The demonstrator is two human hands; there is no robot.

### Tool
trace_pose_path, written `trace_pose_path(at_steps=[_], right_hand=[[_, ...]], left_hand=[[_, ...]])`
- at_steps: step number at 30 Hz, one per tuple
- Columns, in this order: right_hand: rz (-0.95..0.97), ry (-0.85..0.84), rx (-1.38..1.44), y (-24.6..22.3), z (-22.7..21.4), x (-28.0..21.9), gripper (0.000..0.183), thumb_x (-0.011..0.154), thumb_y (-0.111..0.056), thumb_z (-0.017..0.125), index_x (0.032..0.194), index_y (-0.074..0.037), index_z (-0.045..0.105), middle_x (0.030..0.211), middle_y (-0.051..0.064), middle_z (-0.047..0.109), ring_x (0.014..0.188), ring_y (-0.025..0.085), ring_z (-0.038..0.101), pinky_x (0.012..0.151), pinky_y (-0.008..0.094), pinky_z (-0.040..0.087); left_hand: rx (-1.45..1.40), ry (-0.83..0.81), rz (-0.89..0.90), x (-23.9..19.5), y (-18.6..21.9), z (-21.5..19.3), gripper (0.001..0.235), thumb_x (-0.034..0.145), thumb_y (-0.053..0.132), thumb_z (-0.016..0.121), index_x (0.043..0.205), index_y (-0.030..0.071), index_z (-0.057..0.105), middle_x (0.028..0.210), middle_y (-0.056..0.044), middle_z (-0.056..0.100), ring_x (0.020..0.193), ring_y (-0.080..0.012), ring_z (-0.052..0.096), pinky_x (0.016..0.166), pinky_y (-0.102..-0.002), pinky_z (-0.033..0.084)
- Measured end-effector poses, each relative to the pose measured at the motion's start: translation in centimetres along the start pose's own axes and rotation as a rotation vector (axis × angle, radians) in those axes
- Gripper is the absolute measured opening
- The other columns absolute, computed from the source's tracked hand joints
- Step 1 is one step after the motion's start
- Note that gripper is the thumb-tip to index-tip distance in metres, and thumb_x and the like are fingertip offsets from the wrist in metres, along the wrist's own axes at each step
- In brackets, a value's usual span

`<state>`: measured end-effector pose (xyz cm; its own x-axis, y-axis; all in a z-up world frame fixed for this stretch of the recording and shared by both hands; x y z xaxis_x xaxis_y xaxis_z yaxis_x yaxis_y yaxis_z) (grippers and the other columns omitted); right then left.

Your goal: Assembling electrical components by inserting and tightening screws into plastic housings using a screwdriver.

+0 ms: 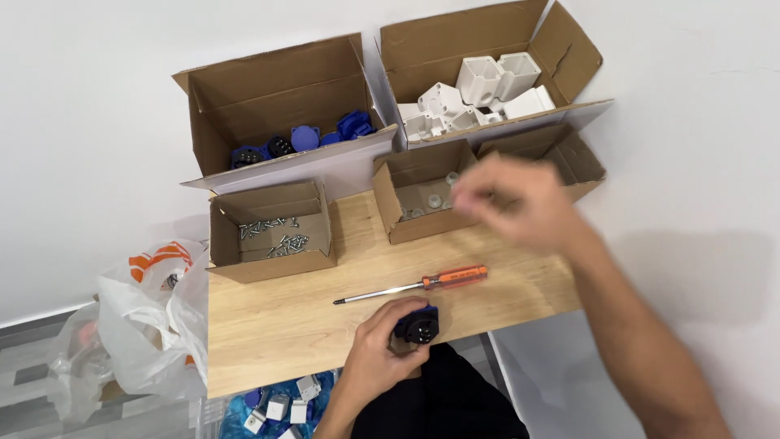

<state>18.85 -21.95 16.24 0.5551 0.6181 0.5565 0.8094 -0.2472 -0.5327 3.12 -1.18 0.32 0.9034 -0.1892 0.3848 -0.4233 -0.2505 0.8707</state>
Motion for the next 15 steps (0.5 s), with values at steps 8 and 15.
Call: trace_pose_path(at_steps=[8, 15], right_hand=[[0.349, -0.194, -0.49, 13.9, -5.0, 10.8, 0.029, 0.109, -0.017, 0.076, 0.132, 0.001, 0.074, 0.128, 0.02, 0.073, 0.11, 0.031, 0.07, 0.099, 0.045, 0.056], [0.75, -0.537, -0.809, 21.8, -4.2, 10.9, 0.05, 0.1, -0.032, 0.08, 0.145, -0.01, 0.072, 0.154, 0.019, 0.061, 0.132, 0.046, 0.063, 0.106, 0.06, 0.053]], left_hand=[[0.008, -0.029, -0.129, -0.2, -0.1, -0.3, 0.062, 0.085, 0.012, 0.087, 0.143, 0.011, 0.066, 0.139, -0.014, 0.075, 0.129, -0.028, 0.074, 0.112, -0.036, 0.055], [-0.05, -0.016, -0.204, 0.3, 0.6, -0.8, 0.059, 0.088, 0.02, 0.087, 0.142, 0.011, 0.066, 0.139, -0.01, 0.076, 0.128, -0.0249, 0.074, 0.11, -0.036, 0.055]])
Point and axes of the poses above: each hand's wrist, its own x-axis towards the middle knuckle, its own z-axis out of the palm, y = z × x, the point moved 3 cm from there along x, towards the middle knuckle
